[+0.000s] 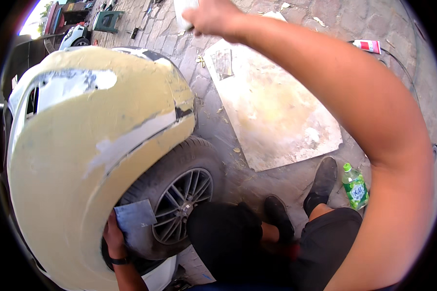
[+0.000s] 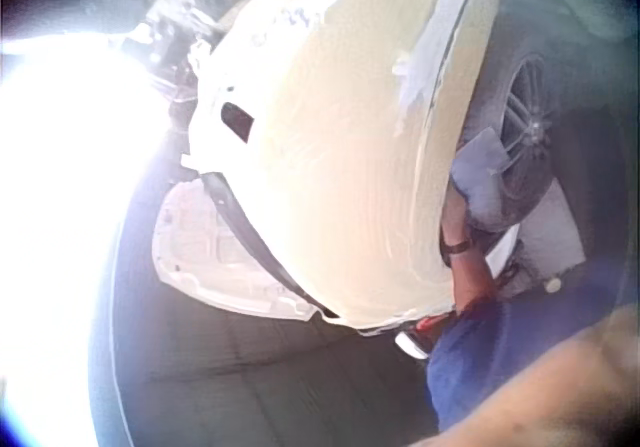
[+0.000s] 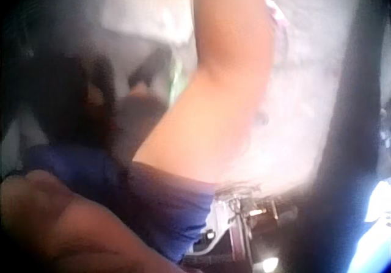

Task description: The person applies and smooths body filler onto a car bumper using a metal spreader and a screwdriver. They work on the front bumper area, spreading the filler evenly and scraping off excess material.

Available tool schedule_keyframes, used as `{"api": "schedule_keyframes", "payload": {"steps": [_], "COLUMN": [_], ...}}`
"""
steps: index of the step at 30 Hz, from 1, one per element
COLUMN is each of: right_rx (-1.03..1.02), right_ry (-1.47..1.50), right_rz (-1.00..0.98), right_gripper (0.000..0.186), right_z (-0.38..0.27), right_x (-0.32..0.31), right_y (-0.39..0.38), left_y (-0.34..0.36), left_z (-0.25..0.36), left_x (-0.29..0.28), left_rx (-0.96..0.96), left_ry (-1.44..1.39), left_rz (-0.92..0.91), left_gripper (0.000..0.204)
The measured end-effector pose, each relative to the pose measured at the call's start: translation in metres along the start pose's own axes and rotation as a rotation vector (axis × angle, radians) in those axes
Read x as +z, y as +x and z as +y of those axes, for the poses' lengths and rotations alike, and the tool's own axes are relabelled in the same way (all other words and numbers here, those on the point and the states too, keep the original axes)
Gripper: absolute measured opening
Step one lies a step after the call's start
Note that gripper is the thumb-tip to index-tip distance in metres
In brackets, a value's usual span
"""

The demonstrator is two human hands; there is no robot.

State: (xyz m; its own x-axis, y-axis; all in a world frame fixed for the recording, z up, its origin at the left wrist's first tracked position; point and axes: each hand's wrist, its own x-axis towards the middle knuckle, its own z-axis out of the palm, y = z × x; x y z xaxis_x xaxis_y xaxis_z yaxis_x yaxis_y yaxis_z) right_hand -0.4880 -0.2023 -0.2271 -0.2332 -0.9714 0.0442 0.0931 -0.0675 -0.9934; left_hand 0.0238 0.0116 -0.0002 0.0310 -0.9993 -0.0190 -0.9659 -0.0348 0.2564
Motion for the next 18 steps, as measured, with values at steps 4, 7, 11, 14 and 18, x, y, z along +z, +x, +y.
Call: {"api": "schedule_keyframes", "payload": {"steps": [4,7,11,14,18], "right_rx": [0.134,0.218,0.315,0.314,0.264], "right_ry": [0.158,0.527,0.795,0.881,0.829], "right_rz": [-0.025,-0.001,-0.041,-0.113,-0.129], "right_gripper": [0.032,0.032,0.031,0.031,0.036], "right_z": [0.055,0.075,0.098,0.102,0.092], "right_x": [0.017,0.045,0.069,0.079,0.085], "right_y": [-0.019,-0.036,-0.030,-0.012,0.014], "left_y": [-0.004,-0.004,-0.008,-0.010,-0.045], "left_z": [-0.078,-0.028,0.026,0.011,-0.087], "left_x": [-0.034,-0.026,-0.010,-0.015,-0.065], "left_rx": [-0.052,-0.142,-0.228,-0.207,-0.060], "left_ry": [0.344,0.387,0.461,0.584,0.928], "left_rz": [0.124,0.050,-0.042,-0.109,-0.236], "left_gripper": [0.039,0.041,0.040,0.035,0.041]}}
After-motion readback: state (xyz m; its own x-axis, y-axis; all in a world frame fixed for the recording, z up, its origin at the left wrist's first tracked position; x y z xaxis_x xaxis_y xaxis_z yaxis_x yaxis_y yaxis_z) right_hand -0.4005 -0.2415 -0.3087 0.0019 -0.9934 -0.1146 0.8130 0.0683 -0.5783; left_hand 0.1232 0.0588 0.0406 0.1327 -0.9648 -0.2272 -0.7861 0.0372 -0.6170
